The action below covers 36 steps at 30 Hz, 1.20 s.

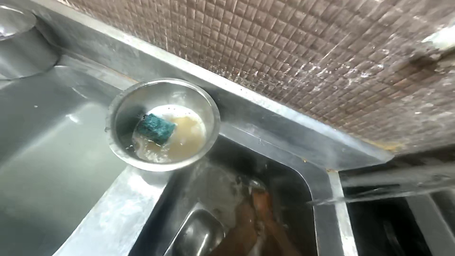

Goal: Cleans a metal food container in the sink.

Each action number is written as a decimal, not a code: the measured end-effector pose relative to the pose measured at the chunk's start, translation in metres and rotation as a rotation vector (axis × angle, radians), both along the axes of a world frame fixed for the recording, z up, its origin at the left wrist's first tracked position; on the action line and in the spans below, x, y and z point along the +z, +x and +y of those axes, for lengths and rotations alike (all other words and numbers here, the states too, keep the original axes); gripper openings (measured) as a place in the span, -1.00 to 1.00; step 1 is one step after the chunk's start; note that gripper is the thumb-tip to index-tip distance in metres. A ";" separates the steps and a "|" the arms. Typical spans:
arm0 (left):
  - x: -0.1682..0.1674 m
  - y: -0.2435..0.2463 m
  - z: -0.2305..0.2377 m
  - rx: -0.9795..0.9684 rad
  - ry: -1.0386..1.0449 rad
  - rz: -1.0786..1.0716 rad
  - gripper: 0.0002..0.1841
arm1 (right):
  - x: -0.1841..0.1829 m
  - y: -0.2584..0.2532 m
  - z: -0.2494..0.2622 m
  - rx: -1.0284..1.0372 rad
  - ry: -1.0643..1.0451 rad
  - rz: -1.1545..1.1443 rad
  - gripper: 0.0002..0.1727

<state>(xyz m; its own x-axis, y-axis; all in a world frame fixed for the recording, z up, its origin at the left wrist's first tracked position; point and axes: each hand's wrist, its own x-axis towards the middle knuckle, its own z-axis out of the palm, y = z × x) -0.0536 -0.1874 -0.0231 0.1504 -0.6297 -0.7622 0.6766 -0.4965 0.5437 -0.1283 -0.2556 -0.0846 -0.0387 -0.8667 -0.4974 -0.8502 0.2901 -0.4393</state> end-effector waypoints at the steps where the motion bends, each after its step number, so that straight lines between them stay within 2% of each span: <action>1: 0.009 0.018 -0.004 -0.108 0.034 -0.004 -0.58 | 0.004 0.009 0.008 0.009 -0.016 -0.035 -0.57; 3: 0.023 0.035 0.001 -0.302 0.088 -0.023 -0.53 | 0.012 0.020 0.031 0.045 -0.029 -0.081 -0.59; 6: 0.044 0.008 -0.009 -0.063 0.189 0.003 -0.61 | -0.005 -0.005 0.009 -0.040 0.016 -0.045 -0.55; 8: 0.051 0.014 -0.020 -0.072 0.153 -0.044 -0.61 | -0.004 0.000 0.007 -0.106 -0.009 -0.086 -0.57; 10: 0.054 0.029 -0.021 -0.137 0.138 -0.056 -0.58 | 0.006 0.013 0.027 -0.078 0.022 -0.092 -0.63; 13: 0.058 0.006 -0.020 0.012 0.183 -0.010 -0.66 | -0.011 -0.006 0.004 -0.116 0.028 -0.130 -0.56; 15: 0.035 0.001 -0.016 0.052 0.127 0.074 -0.63 | -0.022 -0.016 -0.010 -0.249 0.053 -0.354 -0.55; 16: -0.001 0.002 -0.010 0.053 -0.019 0.120 -0.57 | -0.016 -0.016 -0.013 -0.314 0.127 -0.498 -0.55; 17: -0.053 0.000 -0.003 0.038 -0.194 0.179 -0.49 | -0.007 -0.018 -0.014 -0.347 0.202 -0.593 -0.61; 18: -0.084 -0.004 -0.004 0.103 -0.193 0.287 -0.44 | 0.004 -0.020 -0.014 -0.337 0.251 -0.653 -0.69; 20: -0.093 -0.009 -0.018 0.198 -0.046 0.456 -0.37 | 0.026 -0.023 -0.010 -0.205 0.246 -0.611 -0.50; 21: -0.096 -0.011 -0.024 0.235 -0.020 0.504 -0.39 | 0.035 -0.025 -0.005 -0.109 0.219 -0.547 -0.42; 22: -0.101 -0.013 -0.031 0.287 -0.003 0.488 -0.50 | 0.043 -0.025 0.001 -0.010 0.174 -0.473 -0.40; 24: -0.112 -0.021 -0.044 0.418 -0.038 0.427 -0.79 | 0.060 -0.027 0.022 0.148 0.048 -0.320 -0.43; 25: -0.116 -0.025 -0.047 0.447 -0.060 0.365 -0.86 | 0.067 -0.026 0.037 0.188 -0.019 -0.260 -0.49; 26: -0.122 -0.028 -0.050 0.430 -0.094 0.251 -0.83 | 0.070 -0.024 0.052 0.179 -0.085 -0.228 -0.55; 27: -0.127 -0.031 -0.047 0.379 -0.154 0.124 -0.71 | 0.066 -0.022 0.063 0.131 -0.136 -0.225 -0.62; 28: -0.124 -0.034 -0.040 0.302 -0.282 -0.009 -0.62 | 0.056 -0.020 0.068 0.069 -0.167 -0.238 -0.67; 29: -0.100 -0.030 -0.031 0.193 -0.360 -0.124 -0.57 | 0.043 -0.016 0.066 0.013 -0.179 -0.245 -0.69; 30: -0.029 -0.017 -0.032 0.093 -0.072 -0.008 -0.59 | 0.032 -0.011 0.058 -0.022 -0.181 -0.215 -0.67; 31: 0.016 -0.012 -0.031 0.063 0.074 0.035 -0.60 | 0.024 -0.009 0.046 -0.016 -0.167 -0.133 -0.60; 32: 0.040 -0.013 -0.026 0.052 0.123 0.007 -0.60 | 0.018 -0.010 0.029 -0.002 -0.138 -0.052 -0.55; 34: 0.051 -0.016 -0.019 0.063 0.136 0.003 -0.52 | 0.013 -0.014 0.005 -0.008 -0.050 -0.030 -0.48; 36: 0.045 -0.003 -0.025 -0.019 0.169 -0.075 -0.53 | 0.023 -0.003 0.017 -0.008 -0.011 -0.025 -0.48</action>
<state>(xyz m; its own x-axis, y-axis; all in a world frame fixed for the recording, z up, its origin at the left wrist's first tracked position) -0.0570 -0.2126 0.0217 0.2004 -0.4971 -0.8442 0.6270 -0.5970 0.5004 -0.1309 -0.2385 -0.0620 -0.0331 -0.8720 -0.4884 -0.8368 0.2914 -0.4636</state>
